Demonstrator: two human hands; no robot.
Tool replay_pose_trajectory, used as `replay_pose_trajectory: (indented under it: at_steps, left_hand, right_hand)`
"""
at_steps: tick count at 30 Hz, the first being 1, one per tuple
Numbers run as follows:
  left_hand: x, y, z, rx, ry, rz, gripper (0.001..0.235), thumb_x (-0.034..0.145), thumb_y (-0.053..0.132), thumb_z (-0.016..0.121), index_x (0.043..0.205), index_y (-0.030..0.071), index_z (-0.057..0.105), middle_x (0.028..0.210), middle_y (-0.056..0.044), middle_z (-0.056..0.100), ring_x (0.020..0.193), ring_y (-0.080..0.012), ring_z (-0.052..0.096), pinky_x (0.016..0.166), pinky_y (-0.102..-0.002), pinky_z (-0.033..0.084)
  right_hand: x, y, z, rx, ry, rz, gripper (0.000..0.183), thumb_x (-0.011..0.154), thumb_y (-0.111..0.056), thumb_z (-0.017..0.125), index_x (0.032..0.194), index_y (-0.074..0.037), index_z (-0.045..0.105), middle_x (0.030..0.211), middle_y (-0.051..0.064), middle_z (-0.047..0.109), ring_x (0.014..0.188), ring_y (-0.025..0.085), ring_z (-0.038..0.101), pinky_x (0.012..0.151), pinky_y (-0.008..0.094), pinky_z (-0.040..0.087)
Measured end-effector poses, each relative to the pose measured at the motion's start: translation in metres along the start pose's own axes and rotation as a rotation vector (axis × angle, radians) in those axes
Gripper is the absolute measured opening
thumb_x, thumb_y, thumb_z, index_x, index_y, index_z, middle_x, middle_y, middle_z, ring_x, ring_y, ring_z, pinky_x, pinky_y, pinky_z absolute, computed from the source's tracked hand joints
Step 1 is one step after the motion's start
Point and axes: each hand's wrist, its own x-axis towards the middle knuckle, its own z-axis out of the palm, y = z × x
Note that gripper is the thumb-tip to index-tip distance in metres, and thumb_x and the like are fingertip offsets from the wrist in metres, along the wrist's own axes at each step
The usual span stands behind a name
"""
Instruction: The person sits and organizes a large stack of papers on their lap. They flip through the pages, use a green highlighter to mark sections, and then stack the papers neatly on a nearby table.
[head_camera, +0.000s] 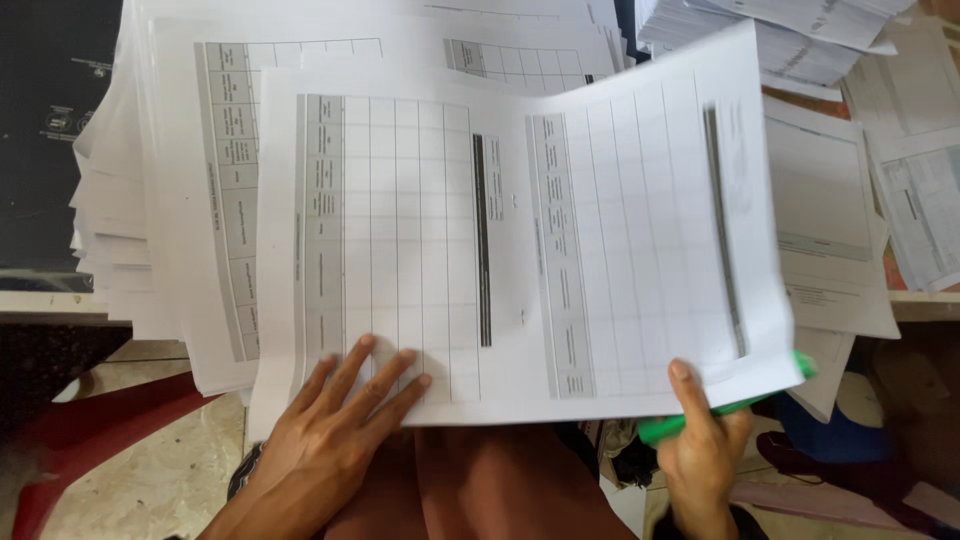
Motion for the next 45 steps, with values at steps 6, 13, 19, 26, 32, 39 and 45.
replay_pose_trajectory:
  at_steps: [6, 13, 19, 26, 32, 39, 45]
  left_hand:
    - [-0.025, 0.012, -0.013, 0.002, -0.063, 0.056, 0.05, 0.084, 0.012, 0.048, 0.133, 0.021, 0.046, 0.139, -0.003, 0.044, 0.126, -0.0355, 0.042, 0.094, -0.049, 0.041]
    - [0.002, 0.015, -0.012, 0.054, 0.009, 0.074, 0.053, 0.082, 0.009, 0.045, 0.133, 0.025, 0.046, 0.139, 0.0, 0.045, 0.126, -0.0332, 0.043, 0.099, -0.052, 0.036]
    - [0.038, 0.011, 0.0, 0.086, -0.008, 0.028, 0.065, 0.073, 0.003, 0.049, 0.135, 0.022, 0.043, 0.139, -0.005, 0.043, 0.125, -0.0372, 0.042, 0.097, -0.053, 0.038]
    - [0.073, 0.014, 0.005, -0.048, 0.091, -0.165, 0.069, 0.071, 0.071, 0.059, 0.103, 0.01, 0.064, 0.114, -0.002, 0.059, 0.105, -0.0279, 0.053, 0.058, -0.045, 0.052]
    - [0.122, -0.018, -0.047, -1.349, -0.027, -0.636, 0.071, 0.075, 0.043, 0.057, 0.136, 0.01, 0.043, 0.109, -0.006, 0.069, 0.086, -0.0086, 0.061, 0.076, -0.026, 0.056]
    - [0.1, -0.043, -0.041, -1.185, 0.219, -0.681, 0.036, 0.081, 0.002, 0.06, 0.113, 0.017, 0.065, 0.094, 0.003, 0.071, 0.058, -0.005, 0.057, 0.061, -0.017, 0.055]
    - [0.085, -0.05, -0.023, -1.222, 0.212, -0.618, 0.03, 0.085, 0.02, 0.061, 0.114, 0.012, 0.063, 0.107, -0.005, 0.07, 0.095, -0.011, 0.068, 0.078, -0.021, 0.058]
  right_hand:
    - [-0.01, 0.064, -0.087, -0.302, -0.117, 0.406, 0.028, 0.082, -0.027, 0.066, 0.084, -0.002, 0.054, 0.052, 0.011, 0.046, 0.04, 0.02, 0.042, 0.037, 0.03, 0.033]
    - [0.002, 0.053, -0.086, 0.046, 0.043, 0.617, 0.024, 0.079, -0.02, 0.066, 0.098, -0.013, 0.055, 0.083, 0.001, 0.055, 0.047, 0.01, 0.041, 0.039, 0.023, 0.032]
    - [0.033, -0.01, -0.03, -0.067, 0.223, -0.07, 0.02, 0.083, -0.013, 0.071, 0.1, -0.009, 0.062, 0.087, 0.002, 0.064, 0.049, 0.007, 0.049, 0.036, 0.018, 0.038]
    - [0.034, -0.012, 0.036, -0.66, 0.024, -1.201, 0.025, 0.096, -0.01, 0.064, 0.085, 0.01, 0.056, 0.085, 0.025, 0.063, 0.075, 0.037, 0.062, 0.064, 0.043, 0.048]
    - [-0.009, -0.056, 0.104, -0.727, -0.645, -1.628, 0.023, 0.094, -0.011, 0.044, 0.089, -0.006, 0.066, 0.088, 0.003, 0.064, 0.07, 0.021, 0.05, 0.063, 0.03, 0.045]
    - [0.011, -0.032, 0.103, -0.622, -0.667, -1.325, 0.054, 0.08, -0.049, 0.057, 0.1, 0.001, 0.065, 0.097, 0.014, 0.066, 0.08, 0.029, 0.061, 0.075, 0.038, 0.045]
    - [0.031, 0.01, 0.101, -0.789, -0.505, -1.139, 0.056, 0.081, -0.046, 0.07, 0.124, -0.009, 0.063, 0.125, 0.017, 0.058, 0.091, 0.029, 0.048, 0.066, 0.037, 0.046]
